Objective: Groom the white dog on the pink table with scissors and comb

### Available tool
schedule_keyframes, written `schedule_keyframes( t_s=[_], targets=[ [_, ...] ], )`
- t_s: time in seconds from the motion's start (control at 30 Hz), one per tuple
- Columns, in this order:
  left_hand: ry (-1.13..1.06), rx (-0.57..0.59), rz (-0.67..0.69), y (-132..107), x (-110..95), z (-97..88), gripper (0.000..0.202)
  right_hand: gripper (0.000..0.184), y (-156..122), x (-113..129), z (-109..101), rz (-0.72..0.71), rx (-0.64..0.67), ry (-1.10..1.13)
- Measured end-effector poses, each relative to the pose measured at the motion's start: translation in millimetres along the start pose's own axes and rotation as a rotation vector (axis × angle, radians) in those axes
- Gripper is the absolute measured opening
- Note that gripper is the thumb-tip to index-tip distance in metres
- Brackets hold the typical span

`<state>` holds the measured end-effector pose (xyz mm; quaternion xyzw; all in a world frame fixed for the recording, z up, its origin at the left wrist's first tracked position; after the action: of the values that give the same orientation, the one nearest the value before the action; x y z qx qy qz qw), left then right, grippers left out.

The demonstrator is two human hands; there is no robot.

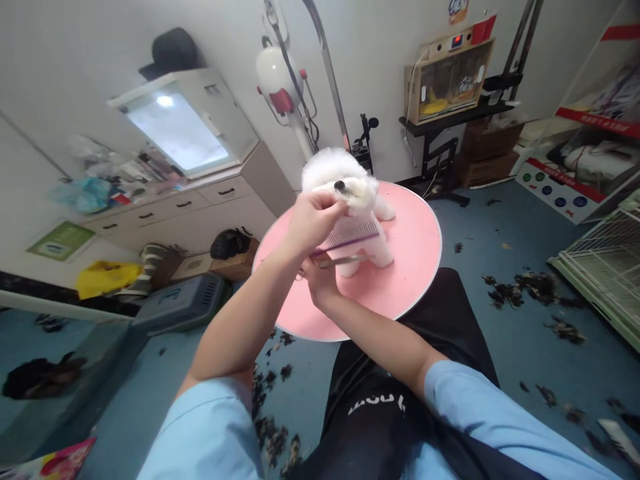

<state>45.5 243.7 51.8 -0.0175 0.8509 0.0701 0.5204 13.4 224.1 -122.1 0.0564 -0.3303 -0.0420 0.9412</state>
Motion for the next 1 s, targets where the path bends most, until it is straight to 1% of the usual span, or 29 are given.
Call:
schedule_keyframes(
  t_s=[0.1,0.13,0.17,0.27,0.3,0.33,0.37,0.47,0.5,0.53,0.57,0.67,0.7,0.73,0.87,0.9,1.0],
  targets=[
    [0.001,0.001,-0.032,1.1,4.3,-0.6,0.016,0.017,-15.3,-19.5,-34.8,0.121,-0.166,-0.012],
    [-0.001,0.001,-0.031,1.0,4.7,-0.5,0.016,0.018,-15.6,-22.2,-42.0,0.135,-0.196,-0.028],
    [-0.004,0.000,-0.027,0.7,4.8,-0.3,0.016,0.018,-12.5,-21.8,-43.9,0.125,-0.188,-0.045],
    [-0.017,-0.001,-0.023,0.8,6.3,-0.4,0.016,0.020,0.0,-8.4,-27.8,-0.008,-0.010,-0.098],
    [-0.023,-0.001,-0.026,1.3,7.4,-0.7,0.016,0.021,0.1,-4.9,-23.7,-0.042,0.035,-0.104],
    [-0.030,0.000,-0.029,2.1,8.5,-1.1,0.016,0.022,-1.8,-4.2,-24.0,-0.051,0.047,-0.100],
    [-0.035,0.002,-0.030,3.0,9.4,-1.5,0.017,0.023,-4.4,-6.2,-28.7,-0.034,0.023,-0.086],
    [-0.050,0.006,-0.033,5.2,10.9,-2.3,0.016,0.027,-8.7,-19.2,-53.4,0.081,-0.149,-0.055],
    [-0.056,0.005,-0.034,5.5,11.0,-2.6,0.016,0.027,-6.9,-21.9,-58.7,0.108,-0.188,-0.064],
    [-0.062,0.005,-0.036,5.5,11.1,-2.9,0.016,0.026,-3.3,-22.5,-59.7,0.116,-0.191,-0.077],
    [-0.069,0.001,-0.037,5.3,11.1,-3.6,0.016,0.024,1.1,-20.5,-57.0,0.101,-0.161,-0.086],
    [-0.082,-0.006,-0.030,4.5,10.8,-5.9,0.018,0.023,4.8,-6.1,-44.7,-0.017,0.010,-0.090],
    [-0.084,-0.006,-0.027,4.5,11.3,-6.7,0.020,0.025,1.2,-2.3,-45.1,-0.041,0.054,-0.095],
    [-0.087,-0.007,-0.028,4.6,12.2,-7.6,0.022,0.028,-3.5,-0.5,-49.9,-0.042,0.070,-0.101],
    [-0.129,-0.010,-0.051,6.0,20.1,-11.2,0.024,0.040,-14.9,-3.7,-88.2,0.097,-0.016,-0.149],
    [-0.142,-0.011,-0.054,6.3,22.1,-12.0,0.025,0.041,-14.2,-2.3,-91.6,0.117,0.005,-0.165],
    [-0.173,-0.014,-0.034,7.0,25.4,-13.9,0.028,0.038,-10.8,6.3,-85.2,0.126,0.180,-0.194]
  ],
)
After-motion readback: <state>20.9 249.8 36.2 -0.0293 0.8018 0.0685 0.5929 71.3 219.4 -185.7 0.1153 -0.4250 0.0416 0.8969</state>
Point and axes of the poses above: each hand's wrist, its own y-axis towards the middle knuckle, its own z-axis out of the palm, x = y × z, the point moved 10 cm from there along y, towards the middle knuckle, and after that the axes turned 13 degrees about -z, right-handed, at the moved point
